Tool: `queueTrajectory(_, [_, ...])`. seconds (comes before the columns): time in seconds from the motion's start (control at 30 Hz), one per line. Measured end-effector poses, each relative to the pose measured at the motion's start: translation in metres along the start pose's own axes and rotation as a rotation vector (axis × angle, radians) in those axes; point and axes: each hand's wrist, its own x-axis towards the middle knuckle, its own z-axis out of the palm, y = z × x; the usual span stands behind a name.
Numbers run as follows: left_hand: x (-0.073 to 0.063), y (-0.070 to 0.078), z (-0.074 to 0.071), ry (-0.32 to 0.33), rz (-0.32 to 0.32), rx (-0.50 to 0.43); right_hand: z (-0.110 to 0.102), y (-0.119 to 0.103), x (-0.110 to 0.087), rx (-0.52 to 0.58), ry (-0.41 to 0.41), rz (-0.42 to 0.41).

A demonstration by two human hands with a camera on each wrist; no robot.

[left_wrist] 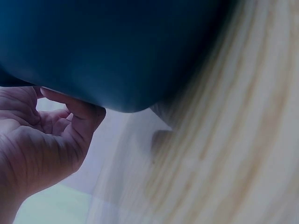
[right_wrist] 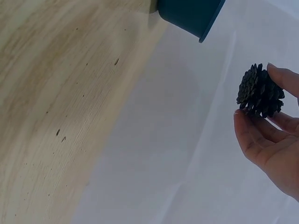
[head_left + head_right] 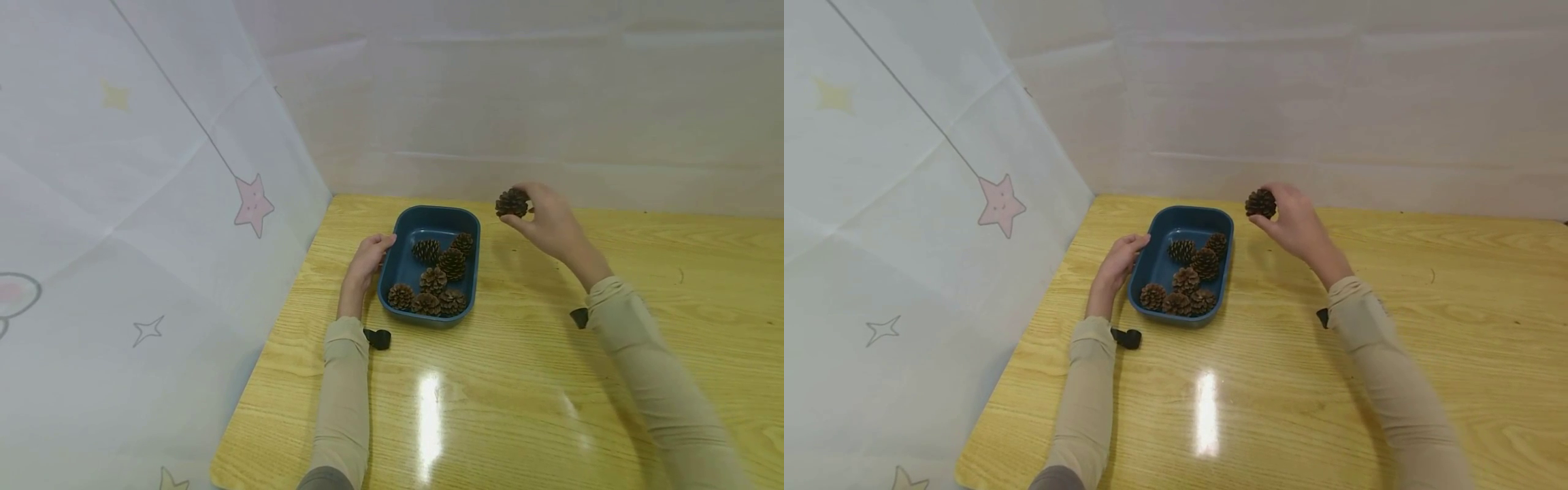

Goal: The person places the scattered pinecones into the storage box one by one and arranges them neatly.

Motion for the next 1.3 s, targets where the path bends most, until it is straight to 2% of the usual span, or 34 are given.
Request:
queueTrajectory(0.6, [0.001, 0.0, 0.001, -0.003, -0.009, -0.013, 0.01, -0.008, 0.003, 0.023, -0.013, -0.02])
queueTrajectory(1.3, [0.003, -0.001, 0.001, -0.001, -0.001, -0.004, 0.022, -0.025, 0.004, 0.011, 0.004, -0.125])
